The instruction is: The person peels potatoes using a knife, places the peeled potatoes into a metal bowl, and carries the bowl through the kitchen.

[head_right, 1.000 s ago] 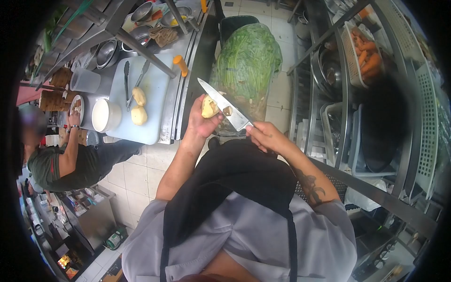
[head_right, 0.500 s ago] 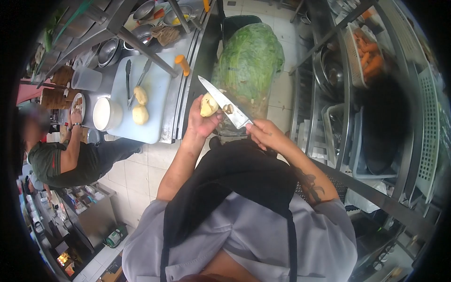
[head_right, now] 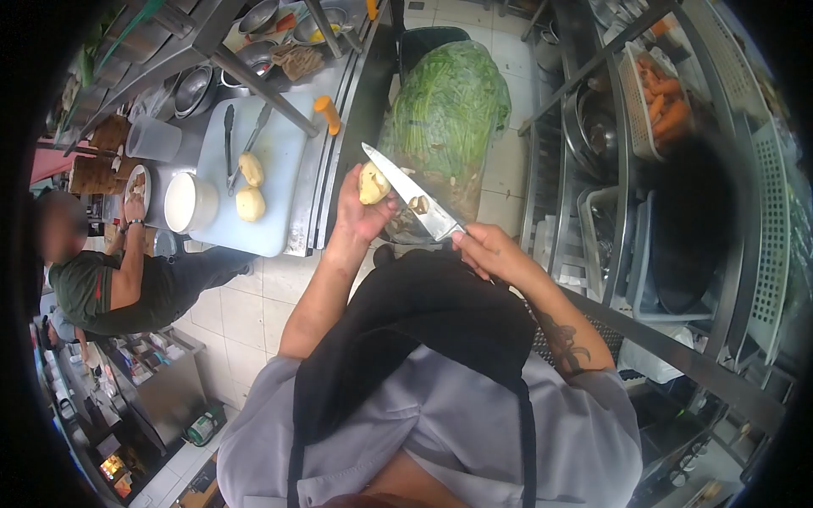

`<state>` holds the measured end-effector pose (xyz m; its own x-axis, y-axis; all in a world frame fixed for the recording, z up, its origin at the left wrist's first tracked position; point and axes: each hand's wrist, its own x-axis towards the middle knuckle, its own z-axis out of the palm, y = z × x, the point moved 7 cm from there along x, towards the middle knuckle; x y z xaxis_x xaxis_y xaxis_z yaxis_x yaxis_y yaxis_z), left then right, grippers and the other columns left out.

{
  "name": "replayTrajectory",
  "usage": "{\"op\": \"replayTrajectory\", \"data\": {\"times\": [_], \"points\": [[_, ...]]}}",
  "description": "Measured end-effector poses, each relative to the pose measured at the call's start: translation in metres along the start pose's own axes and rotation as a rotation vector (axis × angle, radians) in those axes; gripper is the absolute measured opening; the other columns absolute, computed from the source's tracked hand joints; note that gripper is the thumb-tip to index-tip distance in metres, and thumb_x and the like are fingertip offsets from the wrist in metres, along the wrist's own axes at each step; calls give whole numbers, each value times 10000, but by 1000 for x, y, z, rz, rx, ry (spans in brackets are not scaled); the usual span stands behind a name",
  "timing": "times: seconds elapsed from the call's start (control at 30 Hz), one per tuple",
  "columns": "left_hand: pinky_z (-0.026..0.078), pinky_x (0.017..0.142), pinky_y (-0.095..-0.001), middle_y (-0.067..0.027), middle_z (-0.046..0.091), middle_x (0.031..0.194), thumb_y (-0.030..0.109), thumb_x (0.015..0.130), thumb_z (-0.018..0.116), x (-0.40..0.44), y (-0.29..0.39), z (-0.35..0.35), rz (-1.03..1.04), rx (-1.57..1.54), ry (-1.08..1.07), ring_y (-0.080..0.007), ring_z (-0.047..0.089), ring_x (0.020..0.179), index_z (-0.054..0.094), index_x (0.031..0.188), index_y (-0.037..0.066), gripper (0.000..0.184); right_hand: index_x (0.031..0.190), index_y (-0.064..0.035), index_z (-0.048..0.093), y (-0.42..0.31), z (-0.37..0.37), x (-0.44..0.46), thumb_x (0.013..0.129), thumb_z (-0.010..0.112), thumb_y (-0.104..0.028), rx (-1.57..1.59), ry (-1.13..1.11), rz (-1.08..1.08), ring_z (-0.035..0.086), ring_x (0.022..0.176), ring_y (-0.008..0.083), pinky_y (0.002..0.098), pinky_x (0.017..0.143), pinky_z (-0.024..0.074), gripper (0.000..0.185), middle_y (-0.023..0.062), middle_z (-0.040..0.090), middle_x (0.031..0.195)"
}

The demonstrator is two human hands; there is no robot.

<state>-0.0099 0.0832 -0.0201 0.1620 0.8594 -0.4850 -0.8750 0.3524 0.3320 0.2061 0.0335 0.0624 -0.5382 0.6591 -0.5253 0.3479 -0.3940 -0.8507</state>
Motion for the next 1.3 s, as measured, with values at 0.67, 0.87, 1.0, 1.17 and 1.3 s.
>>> {"op": "replayTrajectory", "data": {"times": [0.67, 0.87, 1.0, 1.17, 1.3], "points": [[460, 714, -334, -31, 671, 1040, 385, 1023, 379, -5, -4, 10, -6, -3, -126, -193, 616, 940, 609, 1155, 106, 385, 911, -26, 567, 2, 4, 31, 1057, 481, -348, 24, -36, -42, 452, 438, 61, 237, 423, 359, 364, -10, 507, 605], [449, 703, -331, -34, 672, 1018, 390, 1025, 368, -4, -7, 10, -30, -22, -14, -187, 616, 935, 612, 1144, 104, 394, 916, -25, 568, 4, 3, 26, 1056, 483, -346, -47, -12, -71, 443, 447, 60, 239, 427, 358, 361, -13, 499, 609], [442, 691, -336, -43, 656, 1009, 380, 1032, 353, -3, -19, 18, 7, -49, 105, -183, 614, 931, 594, 1145, 92, 392, 931, -22, 577, -4, 9, 31, 1052, 499, -325, 16, -13, -35, 456, 463, 61, 238, 439, 363, 335, -7, 500, 615], [433, 659, -351, -61, 620, 966, 398, 1040, 329, 11, -6, -9, 72, 26, 109, -201, 560, 807, 583, 1118, 75, 418, 1118, 15, 597, -19, -4, 23, 1015, 565, -240, -330, 162, -260, 606, 623, 197, 331, 580, 479, 277, 87, 599, 724], [417, 640, -344, -82, 602, 905, 446, 1047, 303, 8, 7, -12, 146, -53, 211, -210, 512, 740, 588, 1092, 76, 469, 1270, 3, 562, -28, 1, 8, 969, 601, -174, -652, 317, -521, 639, 803, 365, 434, 714, 512, 351, 186, 644, 914]]}}
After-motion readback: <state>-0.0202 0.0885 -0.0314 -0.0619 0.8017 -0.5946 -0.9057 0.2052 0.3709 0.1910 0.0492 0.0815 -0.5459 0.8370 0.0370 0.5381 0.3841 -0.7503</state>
